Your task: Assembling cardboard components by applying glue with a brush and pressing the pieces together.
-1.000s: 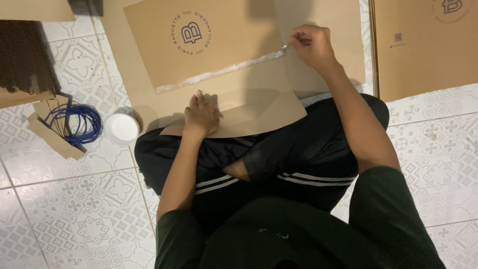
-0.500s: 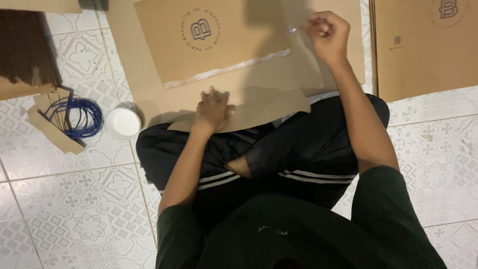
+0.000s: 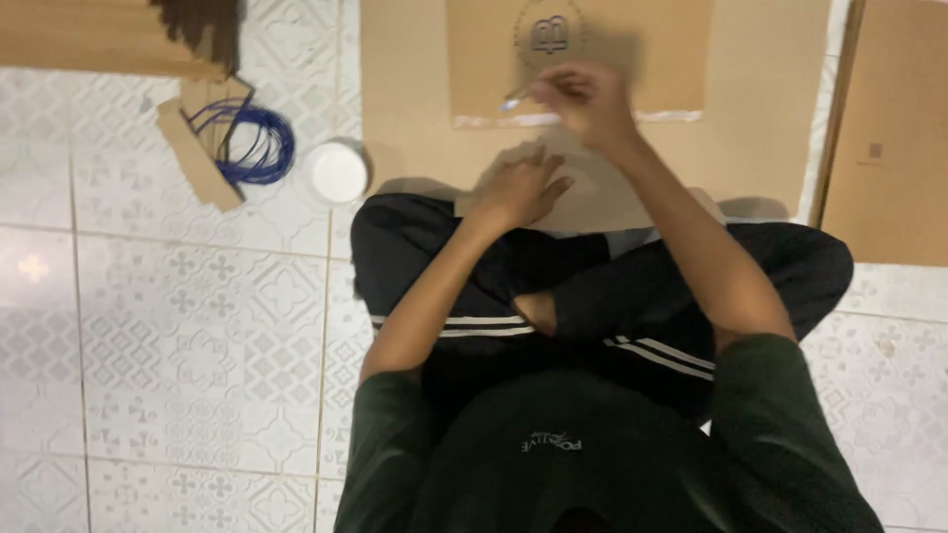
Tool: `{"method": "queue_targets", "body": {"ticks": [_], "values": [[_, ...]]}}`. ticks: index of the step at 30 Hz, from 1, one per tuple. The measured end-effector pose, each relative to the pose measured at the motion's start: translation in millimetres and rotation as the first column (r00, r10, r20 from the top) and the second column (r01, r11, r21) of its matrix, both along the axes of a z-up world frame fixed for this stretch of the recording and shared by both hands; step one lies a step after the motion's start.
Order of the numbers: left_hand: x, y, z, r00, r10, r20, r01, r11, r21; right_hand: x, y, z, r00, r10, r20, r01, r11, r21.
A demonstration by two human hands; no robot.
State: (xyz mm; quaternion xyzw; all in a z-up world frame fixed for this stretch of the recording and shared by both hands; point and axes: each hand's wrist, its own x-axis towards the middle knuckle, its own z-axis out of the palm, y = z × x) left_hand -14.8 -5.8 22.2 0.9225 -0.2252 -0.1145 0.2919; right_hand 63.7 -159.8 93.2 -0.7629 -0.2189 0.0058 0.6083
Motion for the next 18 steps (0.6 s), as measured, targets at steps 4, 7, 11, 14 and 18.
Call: {"method": "queue_targets", "body": {"ticks": [4,7,11,14,18], "values": [[-26.1,91.2,47.6,0.999,0.04,0.016,-0.042,0.987,0.152,5.3,100.5,-9.9,0.995,0.094,-0.021,-0.094,0.995,0.024],[-58.5,154.0,63.2,0.99,0.14,-0.015,-0.132,0.959,0.249,-0.4,170.3,-9.7,0.986,0.157,-0.052,-0.155,0.987,0.027],[-90.5,186.9,82.2,0.956,0.253,0.148,-0.266,0.961,0.078,-10.6,230.4,-30.7,0.967,0.253,0.029,-0.254,0.965,0.058],[-96.5,177.4,87.7,0.947,0.267,0.178,-0.263,0.964,-0.05,-15.7,236.6,-41.6,0.956,0.292,-0.023,-0.293,0.955,-0.036],[-85.3,141.7,81.6,0.963,0.132,0.236,-0.117,0.99,-0.076,-6.6,191.4,-71.8,0.968,0.25,-0.03,-0.251,0.947,-0.202]]}}
